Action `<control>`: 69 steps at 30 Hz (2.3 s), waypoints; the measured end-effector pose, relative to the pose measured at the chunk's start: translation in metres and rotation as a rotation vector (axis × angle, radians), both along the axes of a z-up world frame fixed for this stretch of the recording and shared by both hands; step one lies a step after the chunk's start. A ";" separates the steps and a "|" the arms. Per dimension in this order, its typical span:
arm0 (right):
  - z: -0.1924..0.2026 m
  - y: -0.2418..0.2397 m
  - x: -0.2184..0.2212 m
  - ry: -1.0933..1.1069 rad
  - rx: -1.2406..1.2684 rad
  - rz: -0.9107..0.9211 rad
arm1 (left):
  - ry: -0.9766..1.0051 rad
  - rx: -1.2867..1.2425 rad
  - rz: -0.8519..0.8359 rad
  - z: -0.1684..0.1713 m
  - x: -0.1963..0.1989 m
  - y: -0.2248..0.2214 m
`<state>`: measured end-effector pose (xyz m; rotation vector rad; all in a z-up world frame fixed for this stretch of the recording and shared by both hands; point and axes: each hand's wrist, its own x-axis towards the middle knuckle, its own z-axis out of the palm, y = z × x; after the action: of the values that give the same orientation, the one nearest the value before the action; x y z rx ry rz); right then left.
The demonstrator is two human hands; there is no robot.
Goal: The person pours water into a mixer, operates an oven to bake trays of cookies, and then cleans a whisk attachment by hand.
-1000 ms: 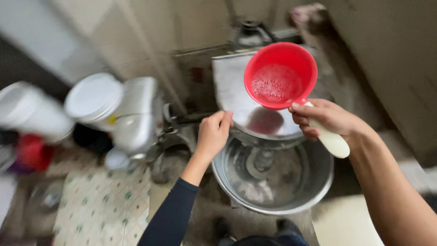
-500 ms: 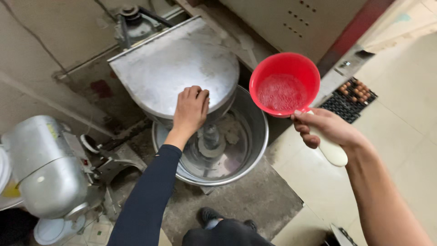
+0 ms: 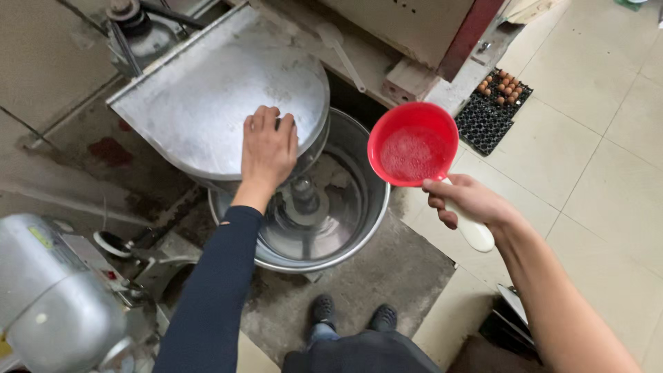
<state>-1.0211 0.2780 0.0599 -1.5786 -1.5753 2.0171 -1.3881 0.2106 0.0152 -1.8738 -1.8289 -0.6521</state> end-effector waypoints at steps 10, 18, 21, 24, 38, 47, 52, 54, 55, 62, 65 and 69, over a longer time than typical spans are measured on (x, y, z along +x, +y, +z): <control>-0.042 -0.022 -0.043 -0.050 0.033 -0.059 | -0.087 0.006 -0.028 -0.009 -0.008 0.005; -0.038 -0.041 -0.067 -0.113 0.059 -0.084 | -0.064 -0.015 -0.028 -0.005 -0.006 0.002; -0.039 -0.043 -0.073 -0.130 0.063 -0.102 | -0.070 0.007 -0.026 -0.005 -0.007 0.004; -0.042 -0.041 -0.075 -0.114 0.038 -0.112 | -0.101 -0.029 -0.045 -0.007 -0.008 0.004; -0.023 -0.042 -0.094 -0.108 0.059 -0.102 | -0.083 -0.035 -0.026 -0.008 -0.008 0.005; -0.022 -0.036 -0.103 -0.119 0.083 -0.062 | -0.107 -0.020 -0.034 -0.009 -0.008 0.006; -0.024 -0.033 -0.107 -0.087 0.089 -0.058 | -0.111 -0.020 -0.037 -0.008 -0.009 0.005; -0.023 -0.032 -0.108 -0.082 0.096 -0.060 | -0.115 -0.022 -0.039 -0.008 -0.009 0.005; -0.021 -0.032 -0.108 -0.092 0.096 -0.061 | -0.112 -0.022 -0.034 -0.008 -0.009 0.005; -0.006 -0.033 -0.111 -0.132 0.094 -0.062 | -0.082 -0.006 -0.018 -0.009 -0.009 0.005; -0.004 -0.034 -0.110 -0.133 0.109 -0.059 | -0.096 -0.010 -0.021 -0.010 -0.009 0.005; -0.003 -0.036 -0.107 -0.132 0.122 -0.045 | -0.100 -0.012 -0.030 -0.009 -0.009 0.005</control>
<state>-1.1285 0.2424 0.0571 -1.7149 -1.6568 1.7905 -1.3967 0.2157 0.0062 -1.9111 -1.8733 -0.7605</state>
